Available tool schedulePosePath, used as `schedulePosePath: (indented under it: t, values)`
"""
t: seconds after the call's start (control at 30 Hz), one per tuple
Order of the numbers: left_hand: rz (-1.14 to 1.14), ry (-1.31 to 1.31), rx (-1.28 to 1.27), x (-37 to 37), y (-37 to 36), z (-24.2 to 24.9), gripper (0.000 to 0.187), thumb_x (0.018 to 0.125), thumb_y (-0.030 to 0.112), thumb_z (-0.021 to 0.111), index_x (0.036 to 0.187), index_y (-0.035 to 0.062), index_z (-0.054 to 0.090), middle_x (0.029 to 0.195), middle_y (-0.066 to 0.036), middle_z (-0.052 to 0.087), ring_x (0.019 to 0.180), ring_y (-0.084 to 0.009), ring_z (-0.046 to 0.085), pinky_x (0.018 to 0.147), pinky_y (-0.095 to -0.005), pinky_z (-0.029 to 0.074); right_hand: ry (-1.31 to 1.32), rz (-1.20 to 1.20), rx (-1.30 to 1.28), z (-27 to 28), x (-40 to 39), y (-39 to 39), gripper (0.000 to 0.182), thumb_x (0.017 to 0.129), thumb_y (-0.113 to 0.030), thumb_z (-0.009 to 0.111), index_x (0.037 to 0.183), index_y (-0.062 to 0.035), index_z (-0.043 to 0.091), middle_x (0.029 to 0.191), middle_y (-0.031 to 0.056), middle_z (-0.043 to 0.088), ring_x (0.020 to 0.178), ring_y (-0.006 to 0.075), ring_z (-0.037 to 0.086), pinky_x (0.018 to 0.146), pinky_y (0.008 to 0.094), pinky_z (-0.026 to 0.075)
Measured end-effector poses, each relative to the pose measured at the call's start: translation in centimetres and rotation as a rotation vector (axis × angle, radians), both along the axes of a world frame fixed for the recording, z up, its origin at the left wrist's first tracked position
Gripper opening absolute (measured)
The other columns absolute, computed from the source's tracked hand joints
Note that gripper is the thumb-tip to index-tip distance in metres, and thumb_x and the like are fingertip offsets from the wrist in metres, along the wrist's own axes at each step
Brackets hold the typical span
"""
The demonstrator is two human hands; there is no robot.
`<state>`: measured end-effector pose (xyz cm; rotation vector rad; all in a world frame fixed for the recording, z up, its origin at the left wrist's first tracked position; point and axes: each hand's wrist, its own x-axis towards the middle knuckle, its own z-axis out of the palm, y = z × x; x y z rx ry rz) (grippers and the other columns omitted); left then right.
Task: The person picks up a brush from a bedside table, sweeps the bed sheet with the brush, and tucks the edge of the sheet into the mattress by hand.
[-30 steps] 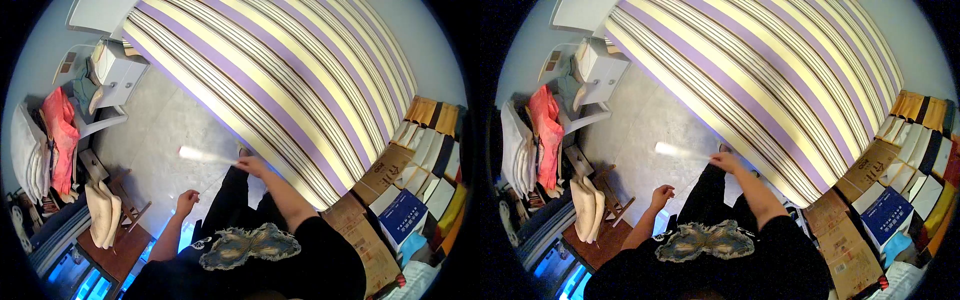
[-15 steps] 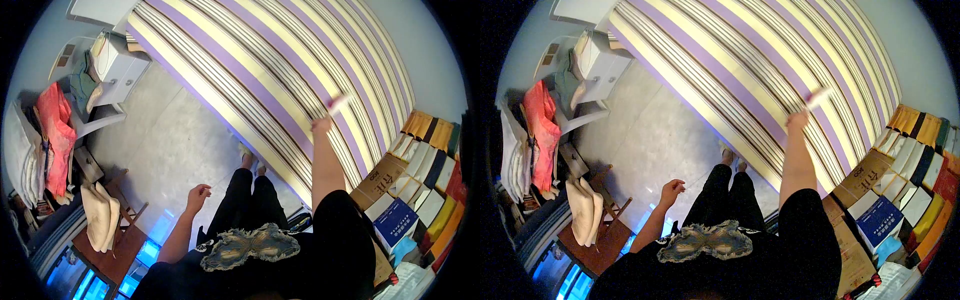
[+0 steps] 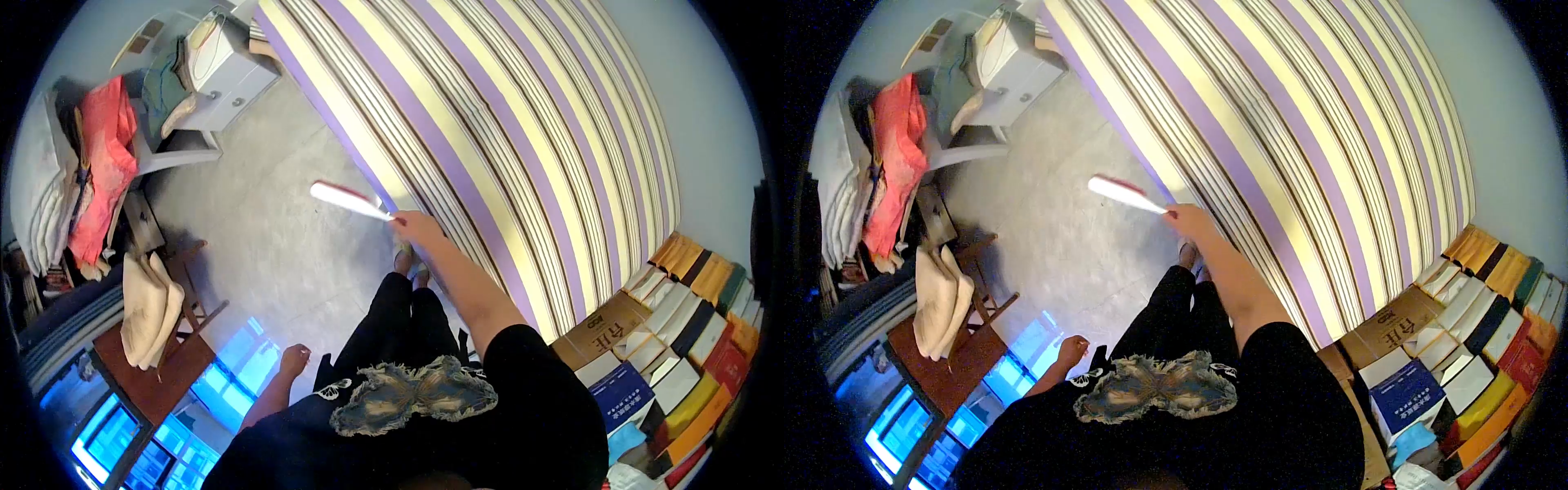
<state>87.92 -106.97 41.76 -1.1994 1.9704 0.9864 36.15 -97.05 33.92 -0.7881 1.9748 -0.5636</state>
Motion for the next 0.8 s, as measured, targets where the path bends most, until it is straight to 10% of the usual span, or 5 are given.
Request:
schedulePosePath:
  t: [0.1, 0.2, 0.5, 0.8]
  values:
    - [0.101, -0.137, 0.229, 2.2, 0.9, -0.6, 0.022, 0.08, 0.023, 0.055, 0.077, 0.0054, 0.068, 0.067, -0.01, 0.067, 0.064, -0.0249, 0.067, 0.065, -0.0384, 0.052, 0.121, -0.194, -0.097, -0.4, -1.2, 5.0, 0.038, 0.085, -0.039, 0.059, 0.103, -0.007, 0.065, 0.085, 0.0139, 0.067, 0.081, 0.0287, 0.065, 0.07, 0.0379, 0.049]
    - [-0.311, 0.012, 0.139, -1.1, 0.7, -1.9, 0.025, 0.084, 0.028, 0.054, 0.083, 0.0064, 0.068, 0.07, -0.012, 0.067, 0.072, -0.0285, 0.066, 0.069, -0.0399, 0.051, 0.095, -0.276, -0.017, 1.0, -2.8, 9.4, 0.039, 0.085, -0.039, 0.059, 0.097, -0.0021, 0.063, 0.081, 0.0143, 0.065, 0.075, 0.0278, 0.063, 0.069, 0.0373, 0.048]
    - [0.254, 0.382, 0.178, -16.1, -3.1, -1.4, 0.016, 0.087, 0.015, 0.058, 0.091, 0.002, 0.066, 0.069, -0.011, 0.067, 0.062, -0.0158, 0.065, 0.06, -0.0305, 0.051, 0.274, -0.602, 0.021, 4.5, 0.3, 21.1, 0.034, 0.087, -0.031, 0.06, 0.077, 0.0013, 0.058, 0.059, 0.0093, 0.053, 0.055, 0.0186, 0.053, 0.054, 0.0339, 0.04]
    - [0.096, 0.121, 0.246, -10.4, -2.8, -2.4, 0.02, 0.084, 0.019, 0.062, 0.09, 0.0, 0.067, 0.068, -0.011, 0.067, 0.059, -0.0173, 0.065, 0.058, -0.0305, 0.052, 0.009, -0.862, -0.004, 6.7, 3.1, 24.4, 0.029, 0.087, -0.031, 0.062, 0.074, -0.0051, 0.059, 0.049, 0.002, 0.047, 0.035, 0.0103, 0.042, 0.032, 0.0279, 0.029]
